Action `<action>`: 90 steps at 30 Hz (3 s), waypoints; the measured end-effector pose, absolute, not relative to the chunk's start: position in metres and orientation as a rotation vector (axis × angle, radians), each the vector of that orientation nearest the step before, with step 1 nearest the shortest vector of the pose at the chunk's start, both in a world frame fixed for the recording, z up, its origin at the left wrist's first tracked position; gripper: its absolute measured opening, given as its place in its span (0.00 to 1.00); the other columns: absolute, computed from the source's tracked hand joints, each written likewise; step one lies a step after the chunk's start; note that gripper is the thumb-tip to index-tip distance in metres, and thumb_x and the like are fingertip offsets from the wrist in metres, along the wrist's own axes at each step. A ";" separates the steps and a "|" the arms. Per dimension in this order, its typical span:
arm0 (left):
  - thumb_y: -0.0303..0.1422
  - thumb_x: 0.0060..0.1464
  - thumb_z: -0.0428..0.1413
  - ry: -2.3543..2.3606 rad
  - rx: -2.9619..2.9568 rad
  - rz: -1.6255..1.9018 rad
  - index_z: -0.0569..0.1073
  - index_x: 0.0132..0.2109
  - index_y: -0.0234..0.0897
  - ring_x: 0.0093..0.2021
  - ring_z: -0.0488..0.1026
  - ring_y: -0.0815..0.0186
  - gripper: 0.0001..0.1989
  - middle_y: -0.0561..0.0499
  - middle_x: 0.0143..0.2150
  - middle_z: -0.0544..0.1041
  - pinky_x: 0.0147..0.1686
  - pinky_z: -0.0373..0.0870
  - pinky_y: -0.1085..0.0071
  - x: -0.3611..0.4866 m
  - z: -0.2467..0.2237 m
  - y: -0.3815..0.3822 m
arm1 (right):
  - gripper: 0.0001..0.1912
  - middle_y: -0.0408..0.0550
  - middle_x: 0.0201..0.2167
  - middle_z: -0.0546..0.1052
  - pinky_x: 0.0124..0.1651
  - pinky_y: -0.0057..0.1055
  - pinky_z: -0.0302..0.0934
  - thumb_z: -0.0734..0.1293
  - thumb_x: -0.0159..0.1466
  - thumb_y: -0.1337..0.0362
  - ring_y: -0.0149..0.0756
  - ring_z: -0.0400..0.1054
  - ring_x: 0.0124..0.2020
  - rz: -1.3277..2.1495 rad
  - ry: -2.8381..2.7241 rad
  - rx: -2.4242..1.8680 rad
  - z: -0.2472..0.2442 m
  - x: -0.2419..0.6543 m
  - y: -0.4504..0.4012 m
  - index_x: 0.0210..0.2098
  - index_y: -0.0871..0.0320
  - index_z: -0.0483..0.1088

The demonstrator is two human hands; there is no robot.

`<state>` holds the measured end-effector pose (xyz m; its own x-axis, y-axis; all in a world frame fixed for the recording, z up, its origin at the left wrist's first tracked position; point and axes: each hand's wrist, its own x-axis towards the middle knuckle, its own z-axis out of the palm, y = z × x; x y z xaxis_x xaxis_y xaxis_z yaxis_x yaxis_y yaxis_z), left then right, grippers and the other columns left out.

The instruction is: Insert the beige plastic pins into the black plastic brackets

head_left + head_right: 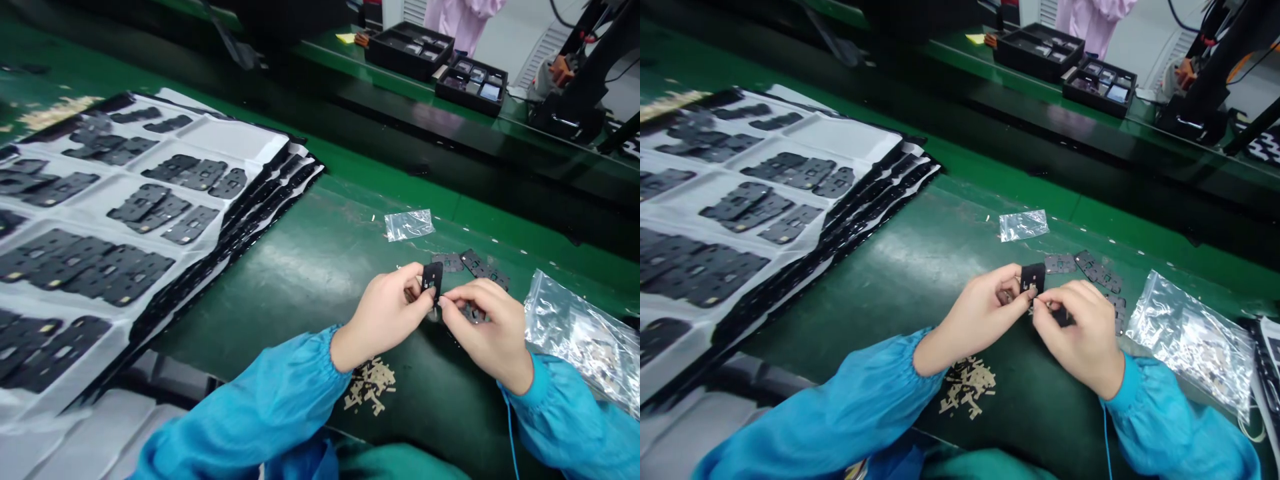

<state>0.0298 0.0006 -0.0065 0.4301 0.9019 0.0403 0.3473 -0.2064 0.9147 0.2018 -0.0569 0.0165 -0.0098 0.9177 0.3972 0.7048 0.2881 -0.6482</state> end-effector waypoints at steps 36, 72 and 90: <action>0.33 0.64 0.58 0.965 1.421 0.952 0.67 0.68 0.37 0.20 0.68 0.70 0.26 0.59 0.20 0.71 0.24 0.66 0.75 0.028 -0.006 -0.007 | 0.06 0.39 0.20 0.71 0.27 0.28 0.57 0.70 0.58 0.70 0.28 0.60 0.22 0.362 -1.584 -1.635 0.025 0.207 -0.050 0.25 0.56 0.78; 0.31 0.67 0.55 0.947 1.720 0.983 0.69 0.68 0.38 0.20 0.56 0.71 0.24 0.58 0.21 0.70 0.21 0.60 0.74 0.022 -0.005 -0.012 | 0.05 0.40 0.18 0.72 0.22 0.26 0.52 0.70 0.54 0.67 0.28 0.59 0.20 0.930 -1.366 -1.758 0.028 0.213 -0.046 0.26 0.57 0.80; 0.33 0.64 0.60 0.898 1.427 0.893 0.71 0.68 0.41 0.21 0.73 0.67 0.26 0.52 0.26 0.81 0.22 0.73 0.73 0.019 -0.005 -0.011 | 0.03 0.40 0.15 0.73 0.20 0.23 0.53 0.74 0.48 0.66 0.25 0.59 0.17 1.381 -1.044 -1.697 0.039 0.217 -0.036 0.21 0.59 0.78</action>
<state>0.0190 -0.0111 -0.0054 0.4139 0.9101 0.0216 0.0272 -0.0361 0.9990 0.2170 -0.0362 0.0395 0.1054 0.9032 -0.4161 0.1541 -0.4282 -0.8904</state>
